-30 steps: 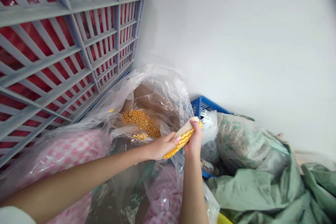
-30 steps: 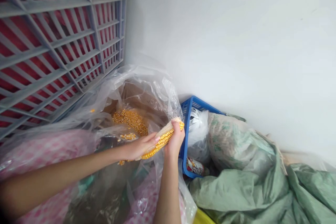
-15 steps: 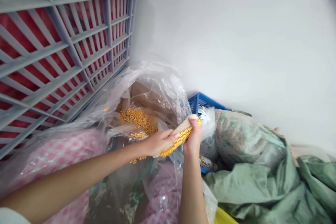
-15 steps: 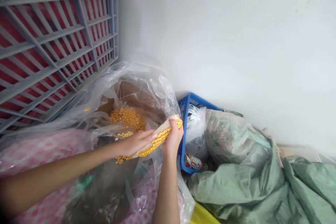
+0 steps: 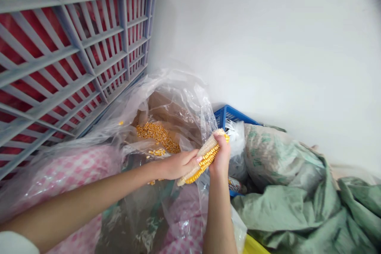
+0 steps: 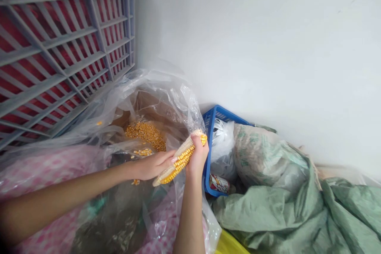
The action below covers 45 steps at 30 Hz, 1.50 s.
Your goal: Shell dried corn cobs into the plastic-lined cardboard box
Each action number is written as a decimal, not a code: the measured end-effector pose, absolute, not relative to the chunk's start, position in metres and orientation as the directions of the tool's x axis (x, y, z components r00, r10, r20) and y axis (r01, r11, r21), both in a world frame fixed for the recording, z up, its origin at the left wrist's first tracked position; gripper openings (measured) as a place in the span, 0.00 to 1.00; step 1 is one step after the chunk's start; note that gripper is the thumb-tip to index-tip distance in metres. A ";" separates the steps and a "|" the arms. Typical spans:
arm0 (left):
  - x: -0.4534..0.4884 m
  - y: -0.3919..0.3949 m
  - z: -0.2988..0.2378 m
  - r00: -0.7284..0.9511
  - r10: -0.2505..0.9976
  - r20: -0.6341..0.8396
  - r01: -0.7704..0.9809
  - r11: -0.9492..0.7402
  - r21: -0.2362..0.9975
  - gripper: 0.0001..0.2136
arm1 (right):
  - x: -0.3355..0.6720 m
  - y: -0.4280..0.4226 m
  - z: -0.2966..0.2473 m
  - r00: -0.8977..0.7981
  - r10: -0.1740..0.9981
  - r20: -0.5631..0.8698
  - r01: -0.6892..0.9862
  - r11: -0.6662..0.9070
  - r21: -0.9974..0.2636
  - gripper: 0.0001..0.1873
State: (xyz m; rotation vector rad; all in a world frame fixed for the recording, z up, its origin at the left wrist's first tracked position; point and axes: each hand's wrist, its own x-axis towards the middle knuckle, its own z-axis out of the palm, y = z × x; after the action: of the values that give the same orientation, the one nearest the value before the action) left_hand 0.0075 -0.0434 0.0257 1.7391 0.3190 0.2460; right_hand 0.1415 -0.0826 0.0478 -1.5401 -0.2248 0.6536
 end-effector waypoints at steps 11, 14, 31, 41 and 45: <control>0.007 -0.035 0.032 0.905 0.425 -0.017 0.229 -0.454 0.861 0.19 | 0.138 -0.081 0.043 0.761 0.553 -0.338 -0.317 -0.137 -0.938 0.12; 0.008 -0.034 0.032 0.867 0.497 -0.041 0.289 -0.434 0.854 0.20 | 0.137 -0.080 0.042 0.754 0.551 -0.359 -0.357 -0.116 -0.927 0.12; 0.004 -0.029 0.041 0.821 0.571 -0.024 0.407 -0.555 0.725 0.25 | 0.128 -0.078 0.032 0.782 0.588 -0.209 -0.121 -0.186 -0.975 0.13; 0.006 -0.028 0.039 0.804 0.590 -0.075 0.383 -0.418 0.824 0.30 | 0.127 -0.077 0.029 0.775 0.585 -0.239 -0.151 -0.196 -0.969 0.14; 0.006 -0.024 0.038 0.778 0.623 -0.081 0.423 -0.425 0.800 0.27 | 0.126 -0.075 0.028 0.789 0.592 -0.164 -0.063 -0.188 -0.980 0.15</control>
State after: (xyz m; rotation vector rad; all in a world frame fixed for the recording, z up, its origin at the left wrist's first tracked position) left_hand 0.0058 -0.0245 0.0376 2.0812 0.7782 0.2852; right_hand 0.1259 -0.0747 0.0280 -1.6675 -0.4227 0.6192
